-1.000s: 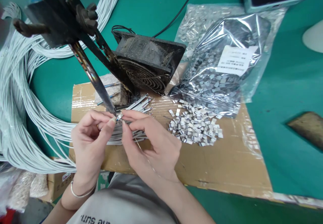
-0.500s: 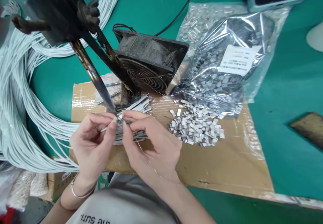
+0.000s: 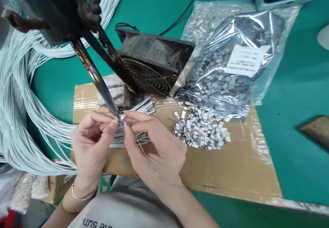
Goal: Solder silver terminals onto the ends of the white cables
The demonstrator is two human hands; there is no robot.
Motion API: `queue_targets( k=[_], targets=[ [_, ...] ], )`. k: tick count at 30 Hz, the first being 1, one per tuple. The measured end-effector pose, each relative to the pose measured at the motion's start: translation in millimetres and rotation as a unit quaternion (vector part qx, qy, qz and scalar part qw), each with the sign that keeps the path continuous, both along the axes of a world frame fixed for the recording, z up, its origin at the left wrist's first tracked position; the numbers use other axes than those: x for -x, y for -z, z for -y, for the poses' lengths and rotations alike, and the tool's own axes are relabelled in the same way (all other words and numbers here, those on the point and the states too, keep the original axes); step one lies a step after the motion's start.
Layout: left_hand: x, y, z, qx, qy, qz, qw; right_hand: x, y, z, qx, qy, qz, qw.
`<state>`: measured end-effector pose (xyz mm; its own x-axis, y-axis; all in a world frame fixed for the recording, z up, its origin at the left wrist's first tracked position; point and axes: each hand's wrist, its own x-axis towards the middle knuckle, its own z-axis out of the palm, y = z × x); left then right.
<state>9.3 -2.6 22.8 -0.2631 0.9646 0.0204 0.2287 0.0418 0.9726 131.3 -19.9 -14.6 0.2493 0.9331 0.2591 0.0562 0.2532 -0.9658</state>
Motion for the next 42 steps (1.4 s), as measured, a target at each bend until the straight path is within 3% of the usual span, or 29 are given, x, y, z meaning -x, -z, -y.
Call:
queue_targets(
  k=[33,42],
  targets=[
    [1.2,2.2,-0.8,-0.001,0.009,-0.015,1.000,1.9,-0.3,0.9,0.003,0.004,-0.005,1.000],
    [2.4,7.3,9.6,-0.015,0.025,-0.040,0.999,-2.4,3.4,5.5,0.027,-0.012,-0.004,1.000]
  ],
)
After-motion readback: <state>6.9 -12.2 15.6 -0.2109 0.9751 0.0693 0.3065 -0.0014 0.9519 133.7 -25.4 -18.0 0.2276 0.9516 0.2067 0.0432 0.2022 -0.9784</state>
